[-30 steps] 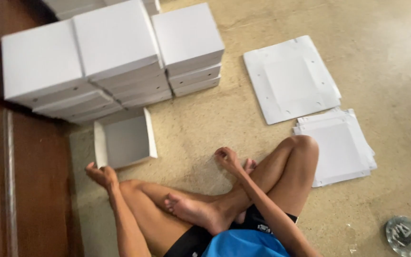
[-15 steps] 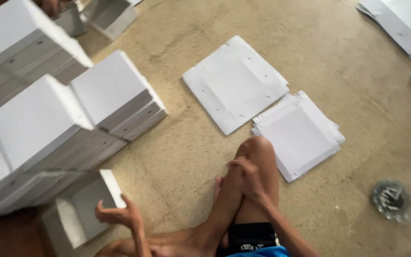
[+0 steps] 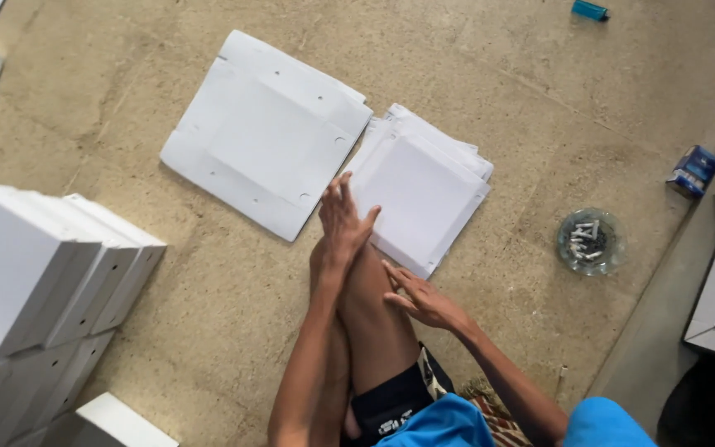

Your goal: The person folds white cardboard components to assemble boxes and lids while sitting on the floor.

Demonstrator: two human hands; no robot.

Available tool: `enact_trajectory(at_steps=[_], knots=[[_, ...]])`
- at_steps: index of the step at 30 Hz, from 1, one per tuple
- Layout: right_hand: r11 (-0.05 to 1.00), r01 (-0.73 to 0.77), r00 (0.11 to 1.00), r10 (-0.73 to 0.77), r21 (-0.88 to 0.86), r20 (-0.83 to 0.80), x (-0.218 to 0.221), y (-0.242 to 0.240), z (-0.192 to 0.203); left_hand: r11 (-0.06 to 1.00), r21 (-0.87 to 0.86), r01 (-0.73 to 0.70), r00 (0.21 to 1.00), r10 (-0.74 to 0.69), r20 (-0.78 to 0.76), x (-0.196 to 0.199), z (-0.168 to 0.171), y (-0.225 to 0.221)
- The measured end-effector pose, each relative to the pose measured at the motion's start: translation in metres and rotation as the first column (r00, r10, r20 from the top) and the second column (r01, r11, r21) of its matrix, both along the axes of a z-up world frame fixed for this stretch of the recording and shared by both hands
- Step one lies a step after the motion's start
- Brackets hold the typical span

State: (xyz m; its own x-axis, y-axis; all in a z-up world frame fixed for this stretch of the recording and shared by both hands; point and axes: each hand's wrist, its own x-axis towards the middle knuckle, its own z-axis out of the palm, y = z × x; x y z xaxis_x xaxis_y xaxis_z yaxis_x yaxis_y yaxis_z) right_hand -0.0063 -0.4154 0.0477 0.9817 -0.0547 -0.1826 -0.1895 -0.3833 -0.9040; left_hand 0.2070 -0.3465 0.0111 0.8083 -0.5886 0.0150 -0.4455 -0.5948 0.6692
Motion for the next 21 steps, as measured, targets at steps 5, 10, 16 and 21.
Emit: enact_trajectory(at_steps=[5,10,16,21], knots=[[0.854,0.516,0.844,-0.519,-0.064,-0.131,-0.005,-0.072,-0.035,0.922,0.387,-0.028,0.999,0.038,-0.019,-0.001,-0.039,-0.045],[0.638,0.729,0.588,-0.769,-0.246,-0.251,-0.009,-0.12,-0.095,0.861,0.507,-0.035,0.996,-0.013,0.09,-0.002,-0.05,-0.057],[0.503,0.831,0.44,-0.855,-0.238,-0.274,-0.01,-0.122,-0.135,0.93,0.357,-0.094,0.994,0.108,-0.02,0.01,-0.045,-0.052],[0.417,0.874,0.396,-0.909,-0.251,-0.134,-0.012,-0.117,-0.121,0.923,0.375,-0.087,0.992,0.115,-0.053,0.006,-0.036,-0.05]])
